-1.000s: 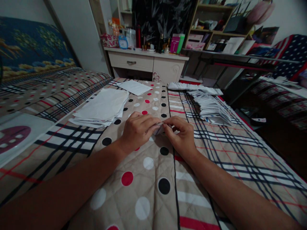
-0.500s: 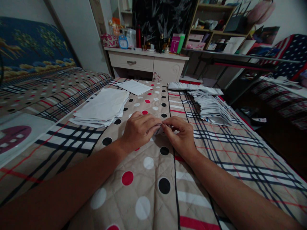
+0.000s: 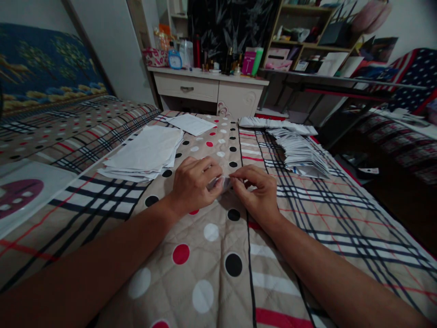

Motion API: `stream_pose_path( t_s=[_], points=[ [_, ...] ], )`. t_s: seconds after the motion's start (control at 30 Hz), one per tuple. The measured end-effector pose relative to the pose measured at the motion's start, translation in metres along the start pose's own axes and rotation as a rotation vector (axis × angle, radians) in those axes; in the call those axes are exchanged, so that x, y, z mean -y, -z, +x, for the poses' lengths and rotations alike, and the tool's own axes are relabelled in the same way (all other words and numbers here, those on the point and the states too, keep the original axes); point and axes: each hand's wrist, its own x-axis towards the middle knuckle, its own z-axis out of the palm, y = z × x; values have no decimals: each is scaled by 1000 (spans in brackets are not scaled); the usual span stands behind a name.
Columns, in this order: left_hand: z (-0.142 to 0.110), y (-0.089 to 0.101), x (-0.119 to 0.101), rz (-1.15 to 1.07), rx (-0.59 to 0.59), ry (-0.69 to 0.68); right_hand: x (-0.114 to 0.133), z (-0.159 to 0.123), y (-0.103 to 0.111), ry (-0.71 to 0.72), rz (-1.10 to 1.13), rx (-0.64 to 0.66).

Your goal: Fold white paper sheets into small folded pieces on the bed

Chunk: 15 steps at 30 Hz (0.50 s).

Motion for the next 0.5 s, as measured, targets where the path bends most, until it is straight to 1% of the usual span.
stream_pose_path(
  t_s=[0.1, 0.2, 0.33, 0.43, 0.5],
  points=[
    [0, 1, -2, -5, 32, 7, 0, 0, 0, 9, -1, -13],
    [0, 1, -4, -37, 66, -47, 1, 0, 0, 12, 0, -21],
    [0, 1, -2, -31, 63, -77, 3, 0, 2, -11, -29, -18],
    [0, 2, 2, -26, 53, -52, 1, 0, 3, -59, -49, -65],
    [0, 3, 5, -31, 59, -23, -3, 1, 3, -131, -23, -112]
  ],
)
